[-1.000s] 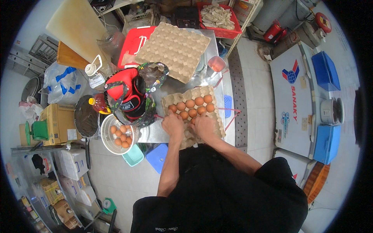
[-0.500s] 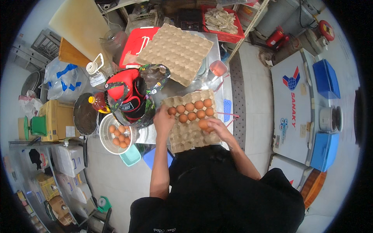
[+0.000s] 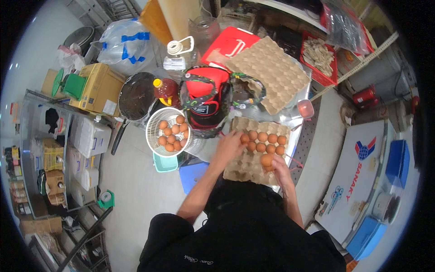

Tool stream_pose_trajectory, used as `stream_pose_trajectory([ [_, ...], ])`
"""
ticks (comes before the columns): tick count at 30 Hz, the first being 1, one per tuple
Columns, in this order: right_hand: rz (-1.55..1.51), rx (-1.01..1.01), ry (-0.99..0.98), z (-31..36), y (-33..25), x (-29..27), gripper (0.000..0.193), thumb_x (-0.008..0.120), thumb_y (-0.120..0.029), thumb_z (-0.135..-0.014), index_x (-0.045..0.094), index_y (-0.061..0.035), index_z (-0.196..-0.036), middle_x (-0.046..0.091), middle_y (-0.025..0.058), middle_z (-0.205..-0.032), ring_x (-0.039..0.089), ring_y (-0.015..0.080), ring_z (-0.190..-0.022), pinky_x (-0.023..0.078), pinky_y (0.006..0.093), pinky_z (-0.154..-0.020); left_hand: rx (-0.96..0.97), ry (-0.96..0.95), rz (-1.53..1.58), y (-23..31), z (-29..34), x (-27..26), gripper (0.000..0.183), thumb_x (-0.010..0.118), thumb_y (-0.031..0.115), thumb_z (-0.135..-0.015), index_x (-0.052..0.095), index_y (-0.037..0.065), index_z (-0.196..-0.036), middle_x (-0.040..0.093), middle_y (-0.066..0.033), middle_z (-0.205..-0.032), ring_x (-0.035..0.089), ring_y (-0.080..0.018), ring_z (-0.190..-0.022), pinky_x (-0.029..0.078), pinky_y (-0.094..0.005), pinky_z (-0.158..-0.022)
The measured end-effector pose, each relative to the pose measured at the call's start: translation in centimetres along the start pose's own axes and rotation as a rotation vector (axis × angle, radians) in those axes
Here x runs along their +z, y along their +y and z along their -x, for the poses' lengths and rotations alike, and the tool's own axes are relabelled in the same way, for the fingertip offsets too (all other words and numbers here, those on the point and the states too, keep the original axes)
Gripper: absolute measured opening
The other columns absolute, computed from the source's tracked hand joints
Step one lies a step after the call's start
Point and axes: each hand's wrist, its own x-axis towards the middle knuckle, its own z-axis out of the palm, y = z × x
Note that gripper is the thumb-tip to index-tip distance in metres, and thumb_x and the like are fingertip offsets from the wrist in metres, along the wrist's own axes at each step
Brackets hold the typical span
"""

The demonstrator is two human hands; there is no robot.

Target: The person retrieves eggs from a carton, places them into a white basket, and then transfers them into a metal pot in the sink. The person handles the eggs one by one and moves between the storage area and the sink.

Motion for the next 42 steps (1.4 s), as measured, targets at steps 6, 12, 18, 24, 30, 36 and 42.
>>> stream_pose_trajectory([
  [6, 0.798, -0.481, -0.468, -5.9, -3.5, 14.7, 0.033, 0.076, -0.032, -0.094, 0.072, -0.0070, -0.115, 0.068, 0.0099, -0.102, 0.070, 0.0240, -0.091, 0.056, 0.0378, -0.079, -0.416, 0.377, 0.392, -6.9, 10.1, -8.4, 0.044, 0.085, 0.028, -0.087, 0.072, 0.005, -0.122, 0.078, -0.0178, -0.104, 0.077, -0.0264, -0.096, 0.057, -0.0393, -0.082],
  [12, 1.275, -0.762, -0.324, -15.4, 3.7, 31.4, 0.043, 0.078, -0.041, -0.081, 0.073, -0.0055, -0.104, 0.065, 0.0158, -0.105, 0.069, 0.0365, -0.096, 0.056, 0.0480, -0.079, -0.525, 0.412, -0.253, -21.0, 6.3, -15.5, 0.039, 0.084, 0.022, -0.085, 0.070, 0.003, -0.116, 0.073, -0.0210, -0.109, 0.072, -0.0411, -0.100, 0.057, -0.0497, -0.085],
  [18, 1.780, -0.617, -0.113, -24.7, 13.5, 34.8, 0.029, 0.060, -0.033, -0.098, 0.076, -0.0090, -0.104, 0.069, 0.0161, -0.117, 0.066, 0.0308, -0.106, 0.052, 0.0499, -0.086, -0.412, 0.334, -0.353, -26.9, 3.6, -14.0, 0.041, 0.082, 0.022, -0.086, 0.064, 0.007, -0.120, 0.068, -0.0209, -0.113, 0.068, -0.0437, -0.106, 0.054, -0.0535, -0.089],
  [24, 1.119, -0.307, 0.009, -27.7, 18.6, 35.1, 0.041, 0.045, -0.028, -0.108, 0.054, 0.0018, -0.135, 0.053, 0.0331, -0.148, 0.066, 0.0451, -0.122, 0.058, 0.0526, -0.095, -0.407, 0.346, -0.241, -26.5, 3.2, -10.1, 0.040, 0.070, 0.023, -0.097, 0.059, 0.009, -0.133, 0.064, -0.0214, -0.123, 0.065, -0.0446, -0.113, 0.051, -0.0540, -0.094],
  [30, 1.258, -0.359, -0.104, -23.9, 14.5, 34.6, 0.047, 0.057, -0.023, -0.099, 0.052, 0.0032, -0.137, 0.057, 0.0301, -0.143, 0.064, 0.0408, -0.127, 0.058, 0.0487, -0.098, -0.253, 0.364, -0.209, -24.7, 3.2, -11.5, 0.055, 0.072, 0.019, -0.097, 0.055, 0.001, -0.146, 0.064, -0.0247, -0.129, 0.064, -0.0464, -0.114, 0.051, -0.0506, -0.100],
  [36, 1.044, -0.718, -0.305, -9.9, 4.1, 24.0, 0.046, 0.075, -0.026, -0.086, 0.064, -0.0046, -0.125, 0.067, 0.0141, -0.120, 0.068, 0.0349, -0.117, 0.057, 0.0485, -0.096, -0.112, 0.715, 0.038, -13.7, 6.8, -11.1, 0.030, 0.071, 0.007, -0.098, 0.067, -0.005, -0.125, 0.071, -0.0215, -0.115, 0.069, -0.0363, -0.108, 0.056, -0.0439, -0.094],
  [42, 1.027, -0.275, 0.433, -2.2, -0.6, 3.8, 0.034, 0.080, -0.027, -0.089, 0.070, -0.0046, -0.113, 0.075, 0.0204, -0.096, 0.073, 0.0393, -0.093, 0.057, 0.0504, -0.080, 0.160, 0.131, 0.223, -0.4, 6.8, -1.8, 0.031, 0.071, 0.002, -0.092, 0.071, 0.003, -0.123, 0.069, -0.0193, -0.122, 0.068, -0.0344, -0.112, 0.054, -0.0442, -0.098],
])
